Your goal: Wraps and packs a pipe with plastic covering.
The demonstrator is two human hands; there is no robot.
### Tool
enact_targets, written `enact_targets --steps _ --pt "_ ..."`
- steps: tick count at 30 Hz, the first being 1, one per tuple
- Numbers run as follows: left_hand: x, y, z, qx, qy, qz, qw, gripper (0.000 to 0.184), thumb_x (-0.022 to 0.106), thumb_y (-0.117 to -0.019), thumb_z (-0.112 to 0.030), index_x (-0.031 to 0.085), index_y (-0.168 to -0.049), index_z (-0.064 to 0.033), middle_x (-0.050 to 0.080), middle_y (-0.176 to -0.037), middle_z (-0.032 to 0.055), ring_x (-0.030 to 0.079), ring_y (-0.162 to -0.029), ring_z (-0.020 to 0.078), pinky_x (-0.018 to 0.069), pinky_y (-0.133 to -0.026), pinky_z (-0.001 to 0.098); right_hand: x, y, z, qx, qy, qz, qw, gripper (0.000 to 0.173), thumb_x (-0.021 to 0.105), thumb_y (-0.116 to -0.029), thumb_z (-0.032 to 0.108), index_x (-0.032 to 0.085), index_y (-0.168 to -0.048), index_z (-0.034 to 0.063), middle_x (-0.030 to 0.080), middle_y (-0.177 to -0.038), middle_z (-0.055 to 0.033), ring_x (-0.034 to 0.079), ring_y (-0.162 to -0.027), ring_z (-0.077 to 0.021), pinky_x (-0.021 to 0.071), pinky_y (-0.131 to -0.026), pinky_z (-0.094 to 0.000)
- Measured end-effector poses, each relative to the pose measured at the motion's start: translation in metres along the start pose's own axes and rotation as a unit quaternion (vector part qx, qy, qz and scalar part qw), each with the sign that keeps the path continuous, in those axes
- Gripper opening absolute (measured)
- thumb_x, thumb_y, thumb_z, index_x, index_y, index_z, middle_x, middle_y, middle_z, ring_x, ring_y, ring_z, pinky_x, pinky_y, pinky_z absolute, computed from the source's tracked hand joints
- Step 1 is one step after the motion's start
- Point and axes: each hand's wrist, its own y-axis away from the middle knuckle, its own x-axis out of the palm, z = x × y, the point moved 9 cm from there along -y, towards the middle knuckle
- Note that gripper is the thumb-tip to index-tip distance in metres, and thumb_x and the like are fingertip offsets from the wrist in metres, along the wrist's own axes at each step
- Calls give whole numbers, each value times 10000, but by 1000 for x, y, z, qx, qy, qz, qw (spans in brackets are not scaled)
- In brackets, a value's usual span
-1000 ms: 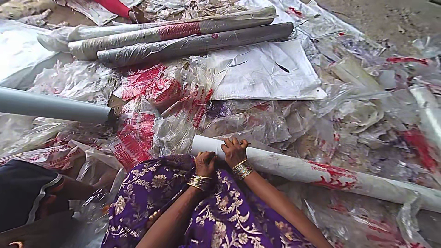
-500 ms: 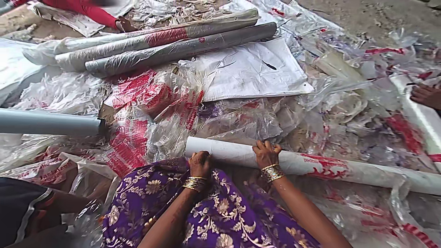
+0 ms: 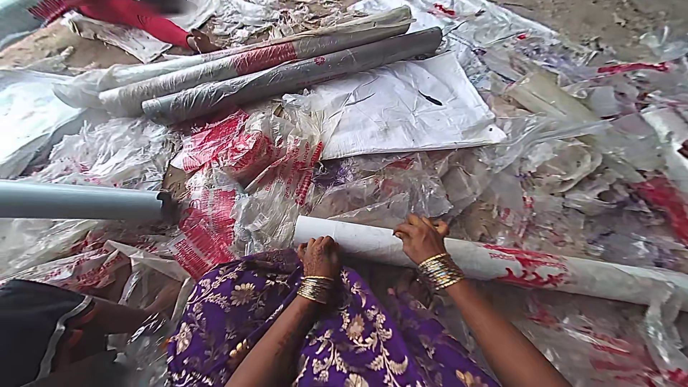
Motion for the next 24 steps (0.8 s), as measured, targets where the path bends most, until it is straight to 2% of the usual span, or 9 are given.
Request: enact_targets --steps 2,4,6,9,12,17,20,22,24 --pt "2 -1 7 41 65 -36 996 262 606 -975 -219 767 -955 -14 748 -945 149 679 -1006 387 348 -1017 684 11 -7 39 -67 -34 -6 997 186 639 -954 125 812 -1012 90 708 -1062 -195 637 -1072 -422 281 -1041 -707" --pt "2 -1 11 68 103 -56 991 248 625 -953 -207 772 -927 -10 748 -910 142 681 -964 381 373 -971 677 30 -16 76 -110 -37 30 993 222 593 -983 143 802 -1046 102 710 -1106 -175 631 -1121 -404 262 -1074 -700" --pt "2 -1 13 74 121 -54 988 236 633 -947 -188 775 -934 0 750 -913 147 678 -962 379 370 -967 668 48 -22 103 -131 -37 74 988 257 554 -1006 146 789 -1102 100 696 -1168 -175 609 -1174 -399 230 -1104 -698" --pt "0 -1 14 93 128 -67 985 223 636 -932 -181 775 -912 -7 748 -883 135 684 -918 359 397 -920 642 63 -24 124 -149 -42 68 986 240 573 -1001 140 792 -1079 79 704 -1150 -177 625 -1144 -398 246 -1093 -700" --pt "1 -1 17 110 138 -78 981 219 636 -921 -176 774 -895 -8 746 -869 131 684 -900 354 405 -902 642 68 -22 130 -163 -41 40 985 226 574 -983 99 792 -1024 58 711 -1109 -178 641 -1105 -403 263 -1078 -707" --pt "5 -3 17 109 144 -65 981 231 627 -921 -194 766 -880 -15 739 -864 122 676 -910 344 403 -910 623 66 -16 131 -210 22 -1 977 213 580 -900 -34 781 -946 21 717 -1151 -191 660 -1065 -427 340 -997 -707" --pt "4 -4 19 109 144 -58 982 237 624 -924 -194 768 -888 -10 743 -874 127 679 -923 352 395 -923 637 64 -17 123 -196 57 10 979 183 596 -872 -32 767 -925 4 712 -1161 -188 650 -1082 -422 354 -969 -688" --pt "3 -4 18 112 143 -64 981 230 624 -923 -190 772 -890 -16 746 -876 125 681 -924 352 397 -923 645 61 -21 112 -159 53 29 985 207 573 -889 -10 770 -952 13 706 -1165 -180 635 -1105 -416 325 -999 -694" --pt "3 -3 18 110 141 -56 982 234 622 -929 -192 771 -893 -15 746 -885 123 678 -933 353 391 -924 644 57 -21 105 -147 15 -13 989 199 588 -892 32 785 -918 46 725 -1073 -164 656 -1037 -403 332 -994 -690"
